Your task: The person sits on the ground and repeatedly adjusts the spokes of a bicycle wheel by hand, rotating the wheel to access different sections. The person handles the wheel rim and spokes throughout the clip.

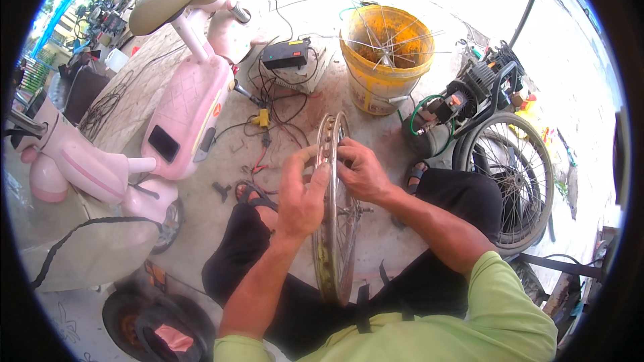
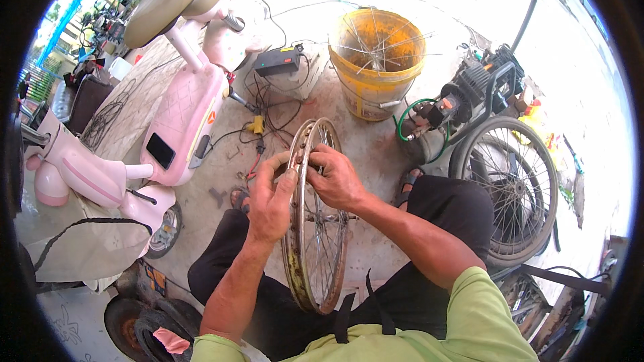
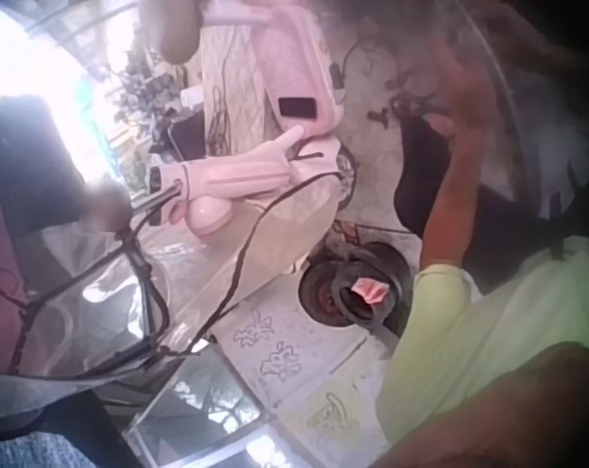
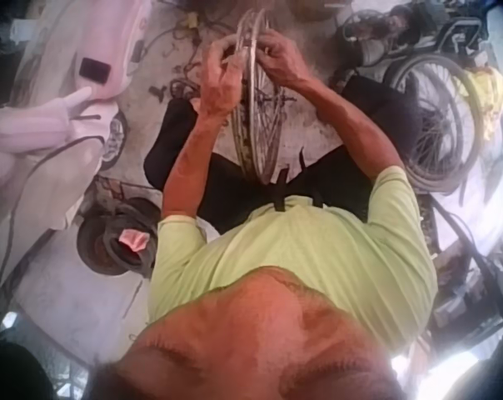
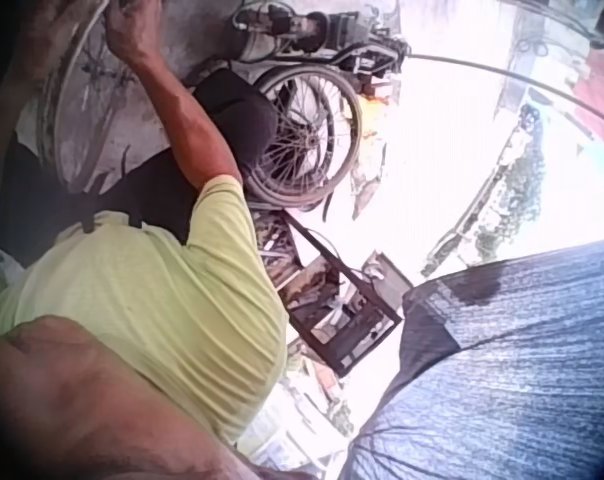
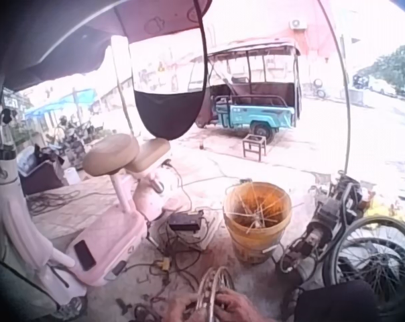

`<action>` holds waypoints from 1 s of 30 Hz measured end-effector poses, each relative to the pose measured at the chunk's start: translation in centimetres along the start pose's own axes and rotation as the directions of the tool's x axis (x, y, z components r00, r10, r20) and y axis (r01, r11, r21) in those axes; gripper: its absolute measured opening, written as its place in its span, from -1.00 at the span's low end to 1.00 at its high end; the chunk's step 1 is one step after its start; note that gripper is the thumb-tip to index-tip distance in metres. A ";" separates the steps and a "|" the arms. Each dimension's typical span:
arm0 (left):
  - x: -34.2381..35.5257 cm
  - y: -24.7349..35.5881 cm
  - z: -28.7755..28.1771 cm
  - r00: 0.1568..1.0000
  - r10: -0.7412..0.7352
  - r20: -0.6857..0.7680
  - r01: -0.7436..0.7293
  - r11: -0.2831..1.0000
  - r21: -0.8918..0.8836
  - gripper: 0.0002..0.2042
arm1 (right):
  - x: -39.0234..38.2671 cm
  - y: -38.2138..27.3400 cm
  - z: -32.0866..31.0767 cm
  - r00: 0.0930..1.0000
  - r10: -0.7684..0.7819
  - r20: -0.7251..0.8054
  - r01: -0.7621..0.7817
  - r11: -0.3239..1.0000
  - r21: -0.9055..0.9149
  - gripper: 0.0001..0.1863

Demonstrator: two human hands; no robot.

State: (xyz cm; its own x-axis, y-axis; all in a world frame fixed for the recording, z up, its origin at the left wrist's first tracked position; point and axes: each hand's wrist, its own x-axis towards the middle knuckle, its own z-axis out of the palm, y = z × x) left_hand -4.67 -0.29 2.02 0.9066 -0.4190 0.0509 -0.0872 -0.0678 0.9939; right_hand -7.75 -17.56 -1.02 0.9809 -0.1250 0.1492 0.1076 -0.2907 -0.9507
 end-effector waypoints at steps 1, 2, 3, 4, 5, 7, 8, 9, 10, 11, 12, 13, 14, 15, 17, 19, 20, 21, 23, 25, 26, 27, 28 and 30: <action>0.0 -0.1 0.0 1.000 0.006 0.000 -0.006 1.000 -0.001 -0.59 | 0.1 -0.1 -0.1 1.000 -0.007 0.016 0.007 1.000 0.027 -0.79; -0.1 -0.2 0.1 1.000 0.012 -0.001 -0.012 1.000 -0.003 -0.59 | 0.0 -0.3 -0.4 0.998 -0.037 0.049 0.036 0.999 0.014 -0.80; 0.0 -0.2 0.1 1.000 0.019 -0.001 -0.019 1.000 -0.004 -0.58 | -0.3 -0.8 -0.9 0.994 -0.066 0.082 0.066 0.998 0.002 -0.80; -0.1 -0.1 0.1 1.000 0.013 0.004 -0.013 1.000 0.010 -0.57 | -0.7 -1.4 -1.4 0.989 -0.091 0.118 0.093 0.996 -0.010 -0.80; -0.1 0.0 0.2 1.000 0.008 0.010 -0.008 1.000 0.025 -0.56 | -1.0 -2.1 -1.7 0.986 -0.080 0.149 0.084 0.996 -0.025 -0.79; -0.1 0.5 0.3 1.000 -0.008 0.003 0.008 1.000 0.016 -0.57 | -1.5 -2.6 -1.9 0.980 -0.121 0.155 0.130 0.991 -0.044 -0.78; -0.2 0.8 0.5 1.000 -0.019 -0.008 0.019 1.000 -0.008 -0.59 | -1.7 -2.9 -2.0 0.978 -0.142 0.156 0.152 0.987 -0.053 -0.77; -0.2 0.9 0.6 0.999 -0.029 -0.019 0.029 0.999 -0.031 -0.61 | -1.9 -3.5 -2.2 0.977 -0.153 0.151 0.167 0.983 -0.081 -0.75; -0.2 0.7 0.6 1.000 -0.027 -0.014 0.027 0.999 -0.025 -0.61 | -2.1 -3.5 -2.2 0.977 -0.162 0.139 0.176 0.980 -0.090 -0.75; -0.3 0.4 0.6 1.000 -0.025 -0.009 0.025 1.000 -0.018 -0.62 | -2.3 -3.4 -2.2 0.977 -0.171 0.127 0.184 0.978 -0.099 -0.75; -0.3 0.2 0.6 1.000 -0.022 -0.005 0.022 1.000 -0.011 -0.62 | -2.4 -3.4 -2.3 0.977 -0.181 0.116 0.194 0.975 -0.108 -0.75; -0.2 0.1 0.6 1.000 -0.023 -0.007 0.023 1.000 0.015 -0.62 | -2.4 -3.4 -2.4 0.977 -0.179 0.118 0.192 0.975 -0.110 -0.75; -0.1 0.0 0.6 1.000 -0.024 -0.010 0.024 0.999 0.041 -0.62 | -2.3 -3.6 -2.6 0.977 -0.177 0.121 0.191 0.975 -0.111 -0.75; 0.0 0.0 0.6 1.000 -0.024 -0.012 0.025 0.997 0.068 -0.62 | -2.2 -3.6 -2.7 0.977 -0.176 0.123 0.190 0.975 -0.112 -0.75; 0.2 0.3 0.8 0.998 -0.052 -0.021 0.053 0.998 0.045 -0.61 | -2.1 -3.3 -2.8 0.983 -0.171 0.071 0.178 0.977 -0.118 -0.75; 0.5 0.2 0.7 0.998 -0.046 -0.036 0.047 0.998 0.041 -0.62 | -1.6 -3.5 -3.2 0.996 -0.093 0.005 0.093 0.991 -0.095 -0.73; 0.6 0.2 0.6 0.999 -0.033 -0.035 0.035 0.998 0.059 -0.62 | -1.1 -3.5 -3.3 0.999 -0.035 -0.013 0.034 0.997 -0.069 -0.73; 0.7 0.4 0.5 0.999 -0.020 -0.034 0.022 0.997 0.077 -0.62 | -0.5 -3.4 -3.4 0.999 0.024 -0.029 -0.025 0.999 -0.041 -0.72; 0.8 0.7 0.7 0.999 -0.028 -0.038 0.030 0.998 0.060 -0.61 | 0.0 -2.9 -3.3 0.998 0.061 -0.034 -0.059 0.997 0.043 -0.70; 0.8 0.8 0.6 0.999 0.007 -0.041 -0.002 0.990 0.138 -0.61 | 0.4 -2.2 -2.5 0.995 0.093 0.024 -0.095 0.990 0.101 -0.72; 0.7 0.8 0.5 0.999 0.025 -0.042 -0.017 0.984 0.178 -0.61 | 0.6 -2.0 -2.1 0.993 0.107 0.054 -0.113 0.985 0.132 -0.73; 0.7 0.7 0.4 0.997 0.048 -0.059 -0.034 0.977 0.211 -0.62 | 0.8 -1.8 -2.0 0.994 0.094 0.058 -0.102 0.982 0.157 -0.73; 0.7 0.8 0.3 0.997 0.059 -0.058 -0.042 0.965 0.259 -0.61 | 0.9 -1.6 -1.8 0.994 0.085 0.061 -0.094 0.982 0.163 -0.74; 0.9 1.5 -0.1 0.995 0.080 -0.054 -0.056 0.935 0.351 -0.61 | 1.2 -1.4 -1.6 0.995 0.068 0.069 -0.079 0.982 0.172 -0.75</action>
State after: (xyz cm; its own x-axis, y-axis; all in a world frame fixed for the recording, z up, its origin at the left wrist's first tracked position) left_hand -3.98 -0.70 3.56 0.9177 -0.3735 0.1355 -0.2771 -0.3573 0.8919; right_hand -7.01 -18.82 0.88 0.9948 -0.0788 0.0650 0.0559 -0.1121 -0.9921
